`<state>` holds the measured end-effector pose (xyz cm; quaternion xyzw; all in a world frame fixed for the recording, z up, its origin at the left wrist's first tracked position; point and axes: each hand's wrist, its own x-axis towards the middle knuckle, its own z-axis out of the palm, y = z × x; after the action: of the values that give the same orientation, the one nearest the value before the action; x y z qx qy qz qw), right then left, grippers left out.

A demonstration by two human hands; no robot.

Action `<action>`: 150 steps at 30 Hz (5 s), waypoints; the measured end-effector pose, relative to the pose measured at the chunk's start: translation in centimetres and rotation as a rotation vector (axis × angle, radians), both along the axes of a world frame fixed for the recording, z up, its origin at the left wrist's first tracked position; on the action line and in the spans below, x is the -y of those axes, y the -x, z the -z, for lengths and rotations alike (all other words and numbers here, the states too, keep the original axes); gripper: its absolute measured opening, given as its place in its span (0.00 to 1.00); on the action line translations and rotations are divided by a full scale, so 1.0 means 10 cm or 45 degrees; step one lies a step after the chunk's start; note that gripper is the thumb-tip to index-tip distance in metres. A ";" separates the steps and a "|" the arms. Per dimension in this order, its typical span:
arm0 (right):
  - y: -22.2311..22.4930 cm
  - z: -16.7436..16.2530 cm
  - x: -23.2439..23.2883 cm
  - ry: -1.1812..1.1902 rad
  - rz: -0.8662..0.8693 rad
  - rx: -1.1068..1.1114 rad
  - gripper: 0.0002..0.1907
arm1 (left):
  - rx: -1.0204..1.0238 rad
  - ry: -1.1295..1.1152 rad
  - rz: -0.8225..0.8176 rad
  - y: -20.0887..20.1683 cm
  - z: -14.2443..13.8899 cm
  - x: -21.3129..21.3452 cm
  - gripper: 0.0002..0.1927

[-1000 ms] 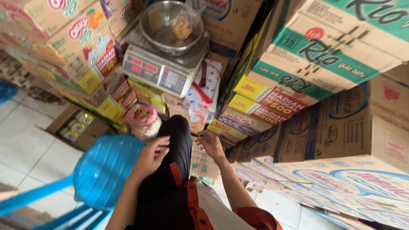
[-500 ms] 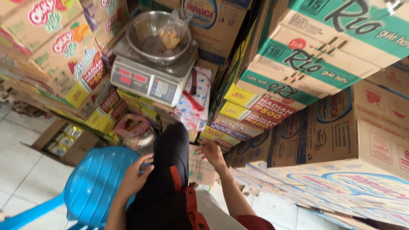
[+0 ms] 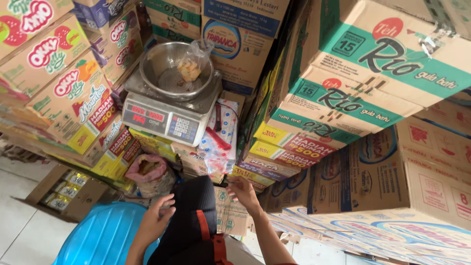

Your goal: The person packs zinc supplement packets into a cardboard box, then moves to a digital scale to weigh and bag snack chips. The person handles zinc packets, a cardboard box, a digital scale, a metal colander, and snack chips.

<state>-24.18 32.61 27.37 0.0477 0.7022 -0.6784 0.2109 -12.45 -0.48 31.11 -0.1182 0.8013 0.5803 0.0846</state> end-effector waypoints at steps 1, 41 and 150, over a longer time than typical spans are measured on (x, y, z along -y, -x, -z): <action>0.01 -0.01 -0.01 -0.026 0.009 0.019 0.14 | -0.015 -0.004 0.009 0.05 0.01 0.00 0.26; 1.03 1.48 2.13 -0.039 -0.261 0.009 0.14 | 0.511 0.119 0.937 2.97 1.88 0.33 0.23; -0.58 2.58 2.51 0.189 1.522 -0.150 0.11 | -0.402 0.445 0.944 2.35 3.00 0.99 0.26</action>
<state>-18.38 7.49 1.54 0.3815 0.5150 -0.7280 -0.2433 -35.93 -10.37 1.08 0.2550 0.8788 0.3773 0.1424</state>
